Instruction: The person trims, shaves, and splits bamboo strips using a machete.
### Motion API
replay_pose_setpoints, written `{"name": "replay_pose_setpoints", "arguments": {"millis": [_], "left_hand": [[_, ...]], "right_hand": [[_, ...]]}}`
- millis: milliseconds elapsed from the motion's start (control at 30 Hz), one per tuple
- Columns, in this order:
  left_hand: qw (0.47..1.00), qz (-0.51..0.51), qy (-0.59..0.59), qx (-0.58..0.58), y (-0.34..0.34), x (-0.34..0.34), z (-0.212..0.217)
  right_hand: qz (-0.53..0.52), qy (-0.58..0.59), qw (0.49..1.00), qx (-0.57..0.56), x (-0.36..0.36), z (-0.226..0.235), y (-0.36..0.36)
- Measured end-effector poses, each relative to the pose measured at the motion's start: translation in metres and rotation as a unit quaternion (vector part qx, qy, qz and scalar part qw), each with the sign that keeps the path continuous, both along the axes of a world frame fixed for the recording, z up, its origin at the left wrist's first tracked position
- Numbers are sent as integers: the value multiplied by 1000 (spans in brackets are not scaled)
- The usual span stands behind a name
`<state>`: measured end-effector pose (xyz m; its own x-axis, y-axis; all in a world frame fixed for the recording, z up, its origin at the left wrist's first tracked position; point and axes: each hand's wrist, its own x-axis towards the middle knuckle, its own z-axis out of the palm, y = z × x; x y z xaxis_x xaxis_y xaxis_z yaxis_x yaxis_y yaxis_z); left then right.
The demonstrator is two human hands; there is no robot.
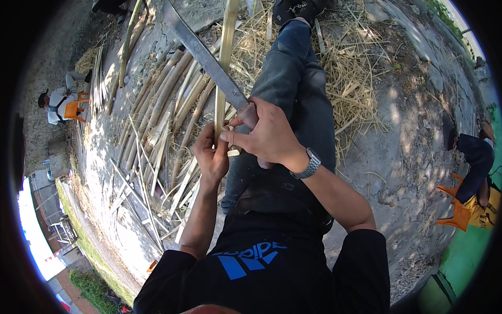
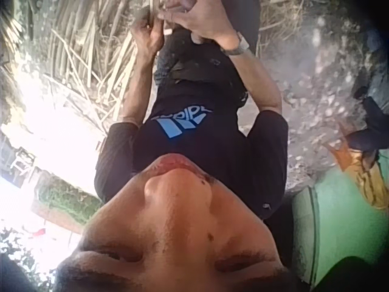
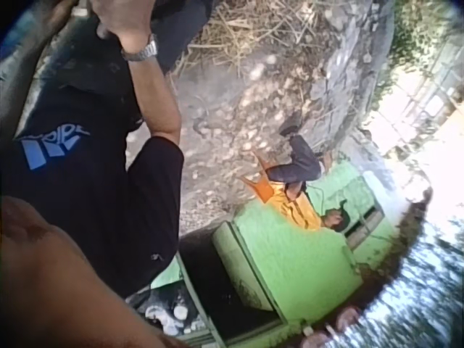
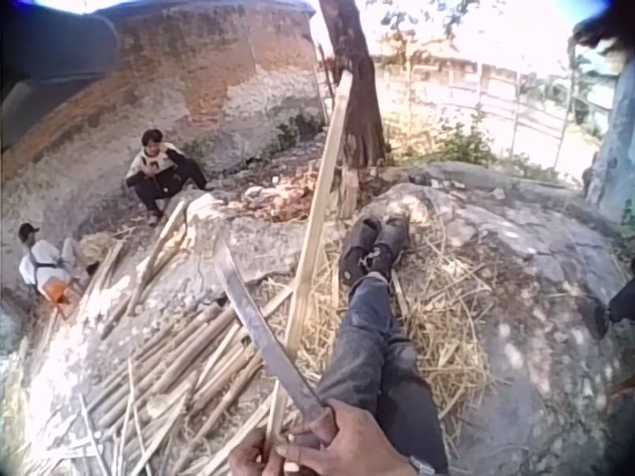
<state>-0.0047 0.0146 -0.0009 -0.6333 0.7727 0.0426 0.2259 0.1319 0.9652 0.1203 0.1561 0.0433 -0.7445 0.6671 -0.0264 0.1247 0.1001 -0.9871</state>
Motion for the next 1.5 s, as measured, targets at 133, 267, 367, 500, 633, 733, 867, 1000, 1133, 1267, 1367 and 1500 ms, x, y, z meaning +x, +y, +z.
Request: {"name": "replay_pose_setpoints", "arguments": {"millis": [133,267,367,500,633,733,867,1000,1133,1267,1367,1500], "left_hand": [[997,70,15,14,4,-4,4],[992,112,21,49,4,-14,6],[987,120,-71,83,-4,-22,4],[977,143,-46,154,-2,-35,6],[967,142,-44,206,-3,-46,16],[923,80,-197,321,-10,-64,18],[939,216,-135,231,-14,-73,18],[913,334,-41,232,-32,-114,17],[879,405,-5,254,-50,-134,22],[856,426,11,293,-62,-125,15],[863,424,-71,265,-66,-119,6],[842,439,-170,262,-74,-105,-1]], "right_hand": [[23,-2,1000,-8,-12,-1,-8],[11,28,998,52,-30,-16,-17],[42,19,998,53,-35,-3,-15],[41,34,999,-4,-36,11,-18],[49,45,997,-38,-40,20,-22],[55,60,995,-49,-41,25,-24],[104,19,992,-75,-32,29,-26],[109,47,989,-84,-15,31,-26],[63,48,997,13,-23,19,-15],[-10,35,991,132,-48,12,6],[-35,116,981,154,-62,-1,18],[-43,145,980,128,-56,-7,14]]}}
